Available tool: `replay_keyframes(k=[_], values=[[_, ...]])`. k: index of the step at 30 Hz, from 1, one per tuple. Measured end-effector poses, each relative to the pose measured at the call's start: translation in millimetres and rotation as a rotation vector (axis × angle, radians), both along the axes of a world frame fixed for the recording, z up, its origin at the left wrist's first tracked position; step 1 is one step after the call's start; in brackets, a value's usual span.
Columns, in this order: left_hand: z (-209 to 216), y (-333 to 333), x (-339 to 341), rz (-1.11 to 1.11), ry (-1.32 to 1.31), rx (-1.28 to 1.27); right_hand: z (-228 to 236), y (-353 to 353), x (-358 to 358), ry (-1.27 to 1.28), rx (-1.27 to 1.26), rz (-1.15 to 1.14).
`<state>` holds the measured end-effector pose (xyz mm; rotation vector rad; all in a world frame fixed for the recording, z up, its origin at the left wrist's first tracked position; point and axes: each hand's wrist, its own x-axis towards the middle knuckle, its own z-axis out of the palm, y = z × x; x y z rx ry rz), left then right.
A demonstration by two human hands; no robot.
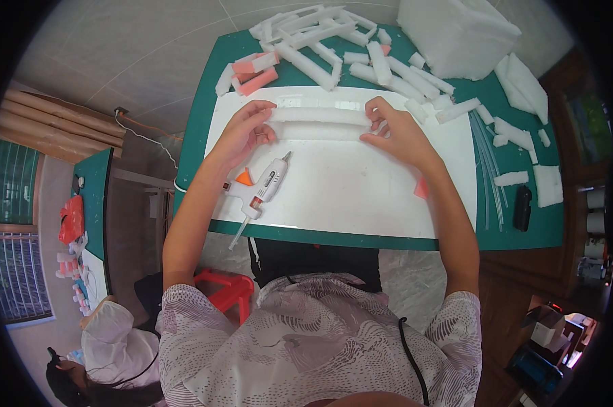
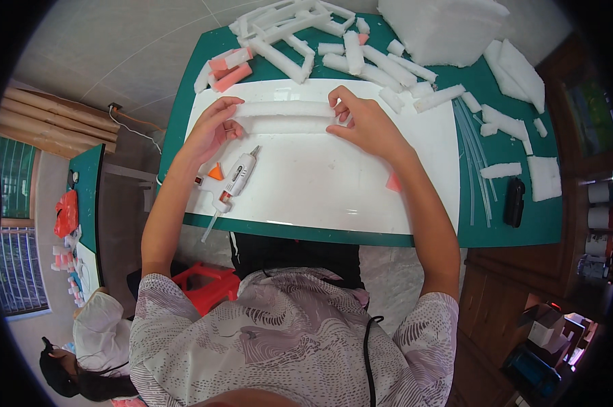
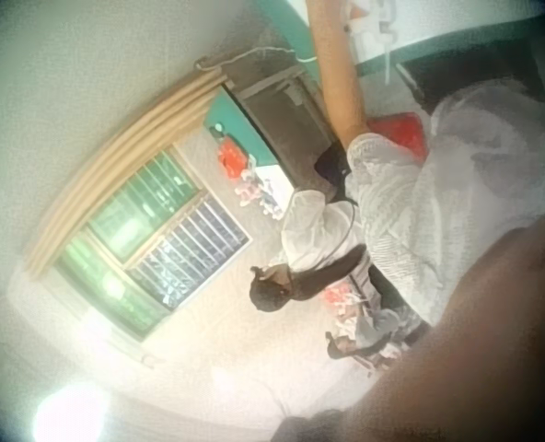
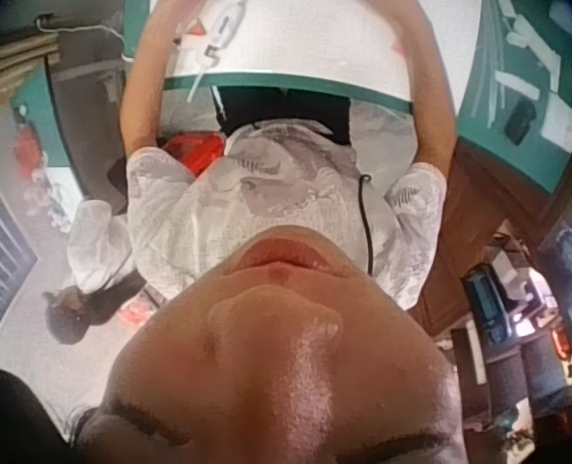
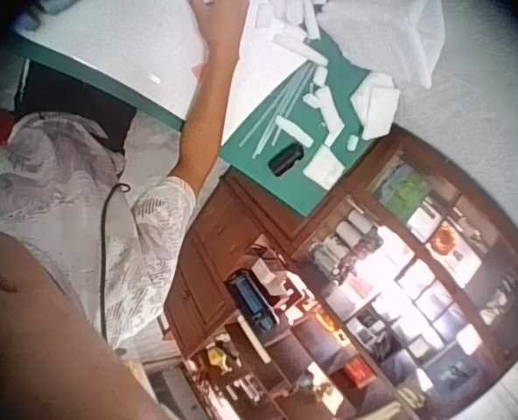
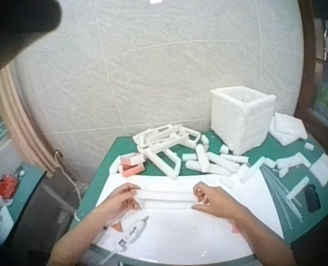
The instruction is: Using a hot glue gun to assemble white and pink foam pieces onto a white board.
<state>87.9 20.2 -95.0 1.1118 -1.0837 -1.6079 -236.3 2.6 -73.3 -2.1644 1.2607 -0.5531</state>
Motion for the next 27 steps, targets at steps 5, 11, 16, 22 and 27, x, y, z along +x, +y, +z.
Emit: replay_keyframes(k=[5,11,16,22,27], values=[[-3.5,-2.2,0.7,0.001,-0.039,-0.019,0.5,-0.2,0.1,-0.003,-0.002,0.002],[0.2,-1.5,0.8,0.011,-0.129,-0.044,1.1,0.1,-0.7,-0.023,0.003,0.018],[3.2,-1.1,1.2,0.003,-0.168,-0.044,-2.2,-1.1,-0.7,-0.018,-0.015,0.022],[3.7,-1.3,-0.6,-0.004,-0.185,-0.043,0.4,0.6,1.7,-0.005,-0.003,0.002],[1.6,-3.2,-0.2,-0.002,-0.186,-0.046,-2.3,-1.0,0.4,-0.002,-0.012,0.002]])
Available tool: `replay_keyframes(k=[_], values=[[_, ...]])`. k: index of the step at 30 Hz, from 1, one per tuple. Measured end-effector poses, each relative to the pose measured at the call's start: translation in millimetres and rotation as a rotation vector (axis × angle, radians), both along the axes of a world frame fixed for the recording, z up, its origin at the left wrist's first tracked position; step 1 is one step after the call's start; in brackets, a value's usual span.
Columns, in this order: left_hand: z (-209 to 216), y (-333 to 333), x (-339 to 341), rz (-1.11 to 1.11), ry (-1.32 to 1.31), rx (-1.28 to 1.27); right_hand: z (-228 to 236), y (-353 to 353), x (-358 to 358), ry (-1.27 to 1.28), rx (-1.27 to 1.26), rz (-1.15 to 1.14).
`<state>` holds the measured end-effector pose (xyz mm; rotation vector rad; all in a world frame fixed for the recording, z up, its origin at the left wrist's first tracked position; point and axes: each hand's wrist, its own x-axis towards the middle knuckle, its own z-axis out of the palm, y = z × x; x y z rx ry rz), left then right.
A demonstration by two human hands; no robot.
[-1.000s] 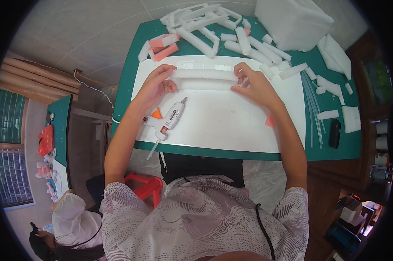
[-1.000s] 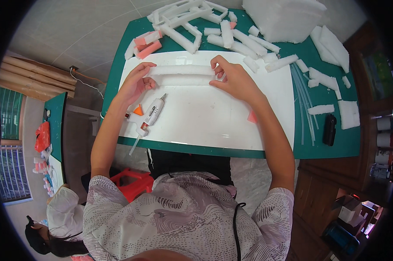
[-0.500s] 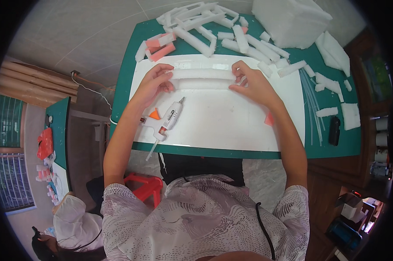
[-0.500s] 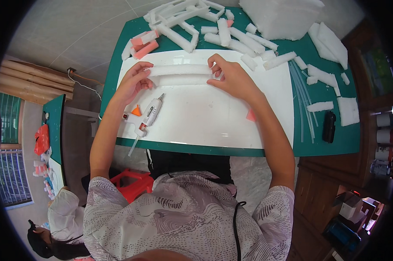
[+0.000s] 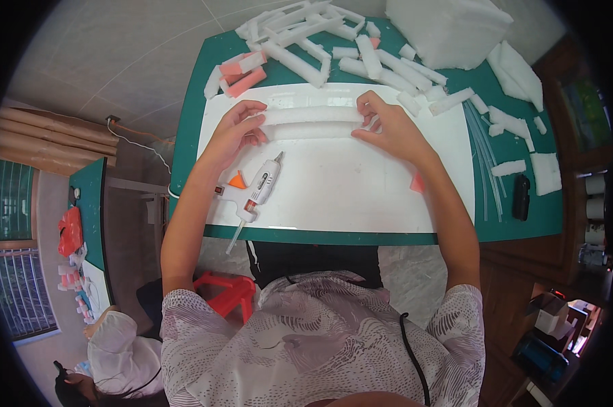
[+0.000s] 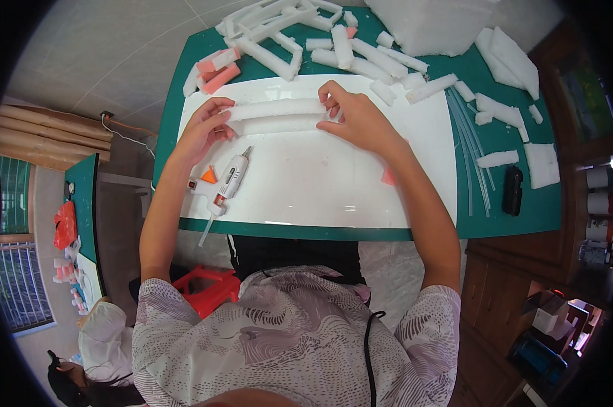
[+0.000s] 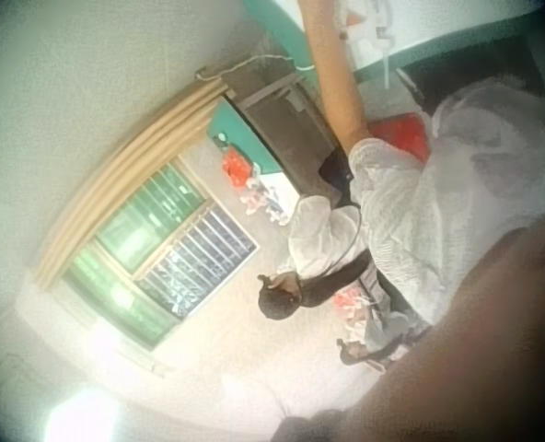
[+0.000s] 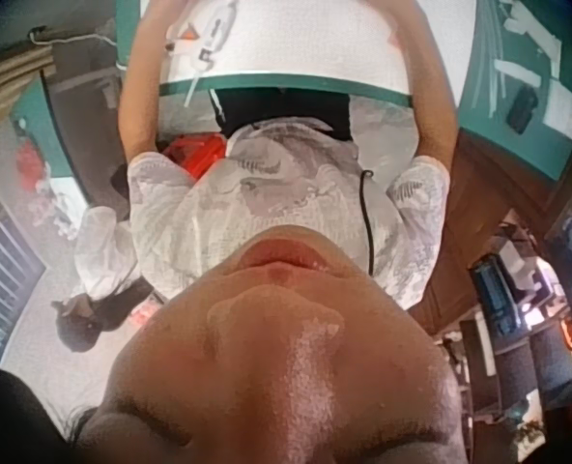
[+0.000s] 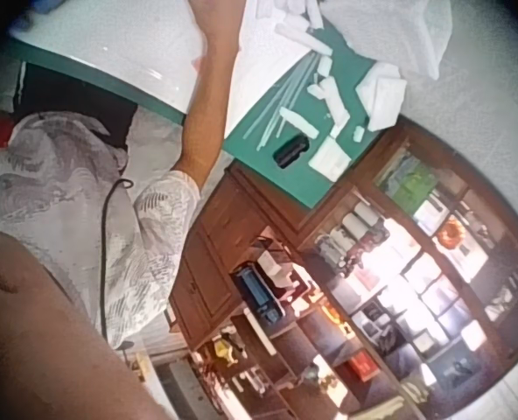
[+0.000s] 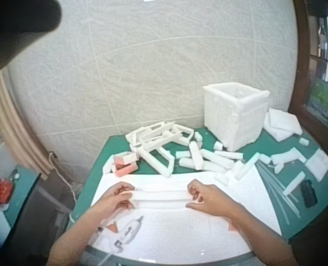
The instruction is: Using a hot glue gun to assemble white and pink foam pieces onto a white board.
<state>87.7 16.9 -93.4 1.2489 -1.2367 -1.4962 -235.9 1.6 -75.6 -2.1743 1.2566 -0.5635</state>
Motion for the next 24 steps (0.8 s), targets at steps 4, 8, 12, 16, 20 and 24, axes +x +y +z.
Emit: replay_keyframes(k=[4,8,12,16,20,24], values=[[-0.8,-0.8,0.8,0.007,0.0,0.005,-1.1,-1.0,-0.6,-0.016,-0.014,0.019],[-2.0,-0.2,0.5,0.005,0.006,0.004,-0.3,-1.0,-0.1,0.002,-0.007,0.013],[-5.2,0.1,2.5,0.013,0.019,0.019,-2.2,-1.5,-0.8,-0.027,-0.019,0.027],[-5.0,0.2,3.6,0.0,0.005,0.007,-2.2,-1.5,-1.0,-0.033,-0.01,0.036],[-4.4,0.6,3.0,-0.004,0.007,-0.005,-2.6,-1.7,-1.1,-0.026,-0.023,0.035],[-3.5,1.2,1.3,0.006,-0.015,-0.03,-1.7,-1.7,-1.1,-0.019,-0.015,0.027]])
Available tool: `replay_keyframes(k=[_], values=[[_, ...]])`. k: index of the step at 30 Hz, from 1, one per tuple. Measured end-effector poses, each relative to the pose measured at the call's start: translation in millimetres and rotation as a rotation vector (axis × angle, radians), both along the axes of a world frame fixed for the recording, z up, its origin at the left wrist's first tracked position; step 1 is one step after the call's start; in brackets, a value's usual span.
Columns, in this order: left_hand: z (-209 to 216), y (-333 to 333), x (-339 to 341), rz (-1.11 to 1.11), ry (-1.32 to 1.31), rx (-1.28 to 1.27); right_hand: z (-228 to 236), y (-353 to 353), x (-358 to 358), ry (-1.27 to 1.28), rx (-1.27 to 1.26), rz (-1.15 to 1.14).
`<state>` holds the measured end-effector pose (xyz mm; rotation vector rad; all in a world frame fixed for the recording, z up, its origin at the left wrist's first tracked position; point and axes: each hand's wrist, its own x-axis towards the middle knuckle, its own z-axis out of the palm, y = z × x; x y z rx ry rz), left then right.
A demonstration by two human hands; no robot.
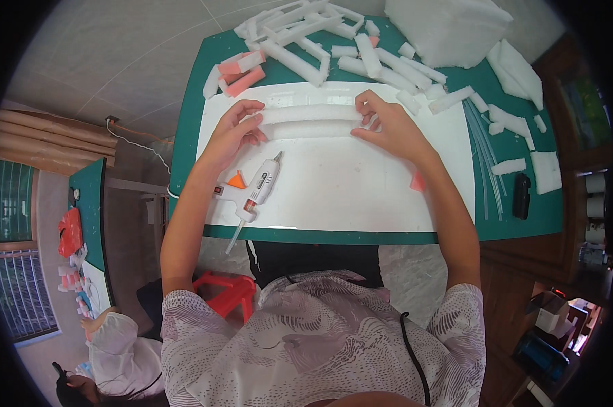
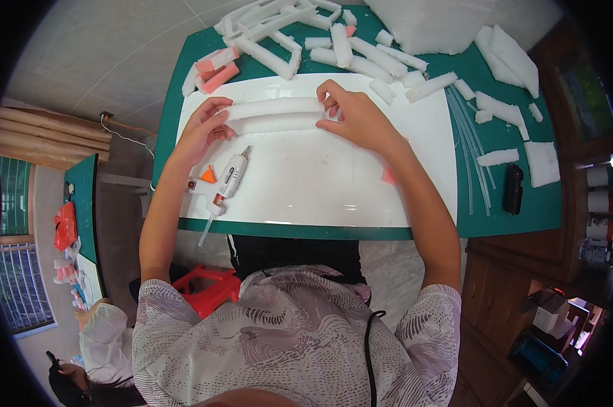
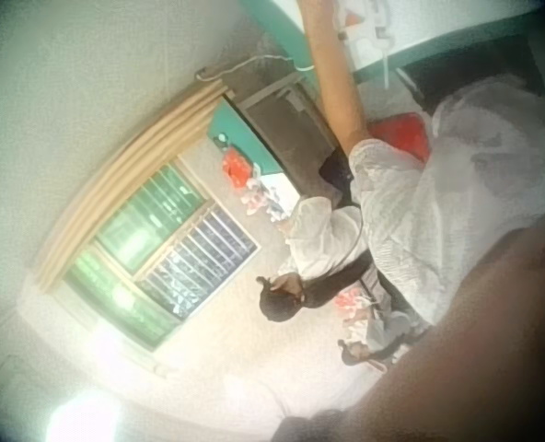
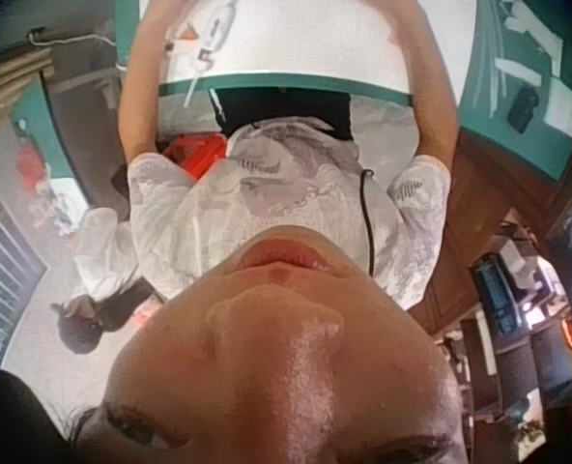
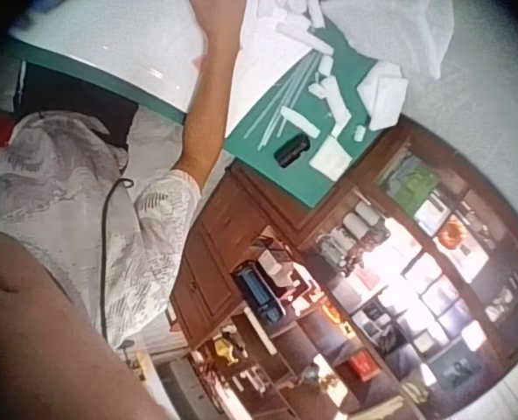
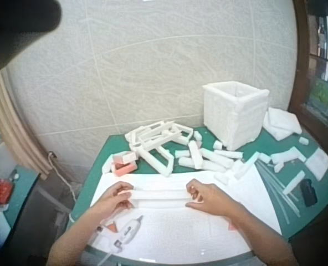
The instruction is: Using a hot glue gun to assemble white and pink foam pieces onto a white board.
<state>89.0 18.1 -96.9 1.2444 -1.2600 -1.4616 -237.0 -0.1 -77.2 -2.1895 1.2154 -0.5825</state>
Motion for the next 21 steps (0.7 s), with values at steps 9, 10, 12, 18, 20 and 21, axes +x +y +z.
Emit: replay_keyframes(k=[9,10,12,18,20,21], values=[[-1.4,-1.6,2.1,-0.009,-0.015,-0.016,-0.7,1.0,0.4,-0.011,-0.005,0.004],[-1.8,-1.7,2.4,-0.013,-0.011,-0.013,-0.7,1.1,0.5,-0.017,-0.009,0.007],[-1.4,-1.7,2.2,-0.01,-0.013,-0.008,-1.1,1.2,0.4,-0.023,-0.012,0.01],[-3.9,-2.7,3.3,-0.009,-0.003,-0.003,-1.6,1.0,0.3,-0.022,-0.022,0.015],[-4.2,-3.3,3.1,-0.009,0.003,0.0,-0.9,1.1,0.8,-0.001,-0.01,-0.001],[-3.8,-3.3,3.3,-0.013,0.0,0.004,-0.8,1.1,0.8,-0.001,-0.01,-0.001]])
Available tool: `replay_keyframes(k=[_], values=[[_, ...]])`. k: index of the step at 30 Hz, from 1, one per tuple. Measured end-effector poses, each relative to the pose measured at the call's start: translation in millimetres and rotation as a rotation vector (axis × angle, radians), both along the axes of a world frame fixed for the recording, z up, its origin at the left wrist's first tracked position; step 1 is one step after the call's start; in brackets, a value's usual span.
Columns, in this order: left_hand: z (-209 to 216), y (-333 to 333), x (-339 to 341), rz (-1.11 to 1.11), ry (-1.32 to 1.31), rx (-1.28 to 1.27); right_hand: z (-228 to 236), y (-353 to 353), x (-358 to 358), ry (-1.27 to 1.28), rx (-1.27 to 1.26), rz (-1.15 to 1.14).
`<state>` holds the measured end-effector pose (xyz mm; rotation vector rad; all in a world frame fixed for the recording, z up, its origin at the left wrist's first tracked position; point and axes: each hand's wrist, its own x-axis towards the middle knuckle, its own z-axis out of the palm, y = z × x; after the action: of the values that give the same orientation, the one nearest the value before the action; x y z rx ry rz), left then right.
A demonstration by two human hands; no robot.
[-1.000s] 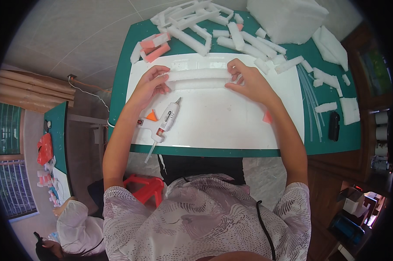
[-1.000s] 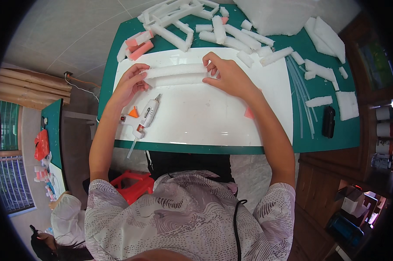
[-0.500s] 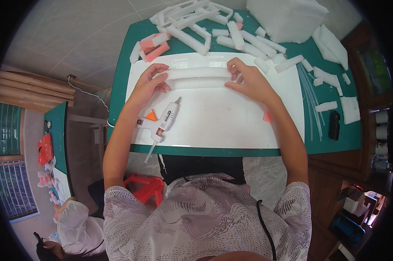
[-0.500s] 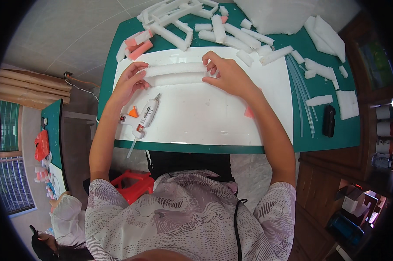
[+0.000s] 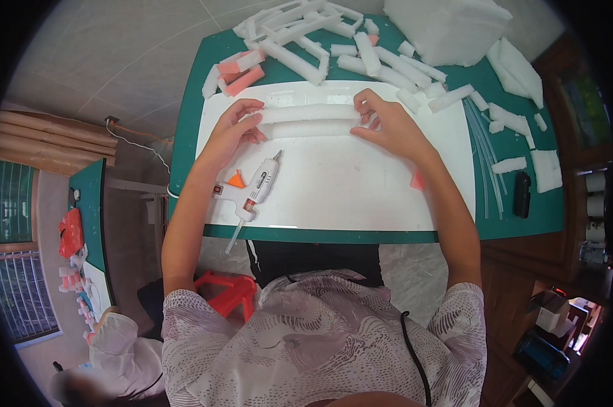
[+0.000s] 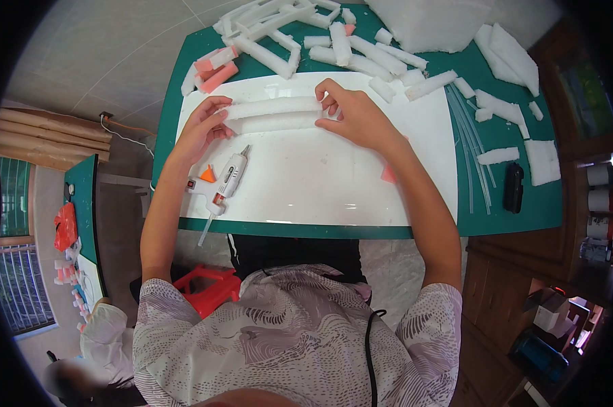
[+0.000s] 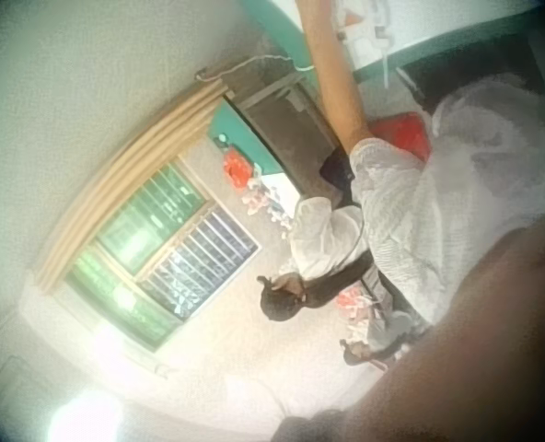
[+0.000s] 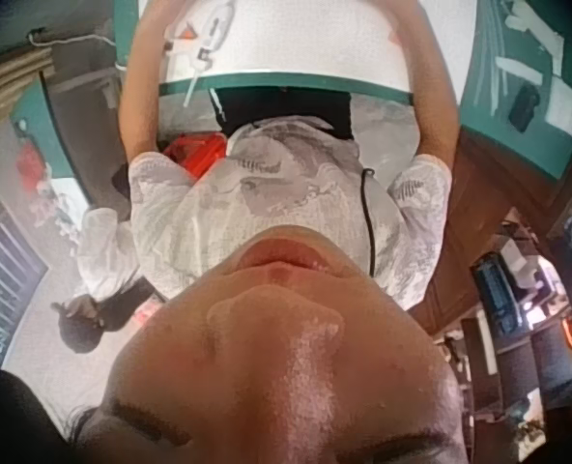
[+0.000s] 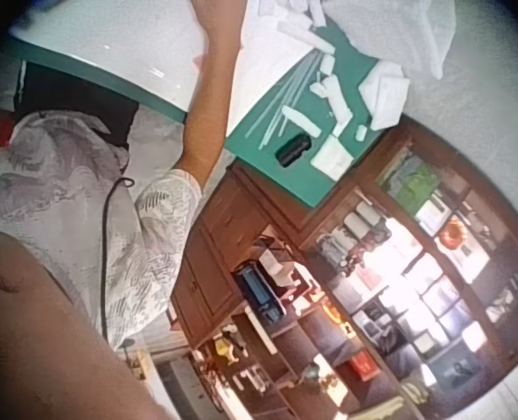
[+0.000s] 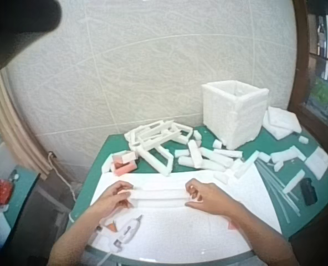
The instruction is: Using a hot glue gun to assemble white and pink foam pieces onto a white board.
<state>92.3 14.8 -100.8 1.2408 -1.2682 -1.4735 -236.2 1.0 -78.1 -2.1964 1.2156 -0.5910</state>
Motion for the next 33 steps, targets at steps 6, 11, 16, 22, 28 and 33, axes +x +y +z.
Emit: replay_keyframes(k=[6,11,16,22,28,33], values=[[0,-1,1,-0.006,-0.005,-0.002,2,0,0,0.004,0.013,-0.007],[7,-6,-2,0.006,-0.019,-0.038,-6,-5,-3,-0.141,0.063,-0.068],[14,-17,-3,0.014,0.04,-0.102,-16,-12,-6,-0.394,0.198,-0.136],[18,-4,-2,-0.007,-0.317,-0.341,-7,-11,-6,-0.481,0.403,-0.178],[24,8,-10,-0.116,-0.702,-0.636,-4,-9,-5,-0.508,0.446,-0.142],[21,4,-13,-0.124,-0.796,-0.574,-6,-9,-3,-0.498,0.456,-0.135]])
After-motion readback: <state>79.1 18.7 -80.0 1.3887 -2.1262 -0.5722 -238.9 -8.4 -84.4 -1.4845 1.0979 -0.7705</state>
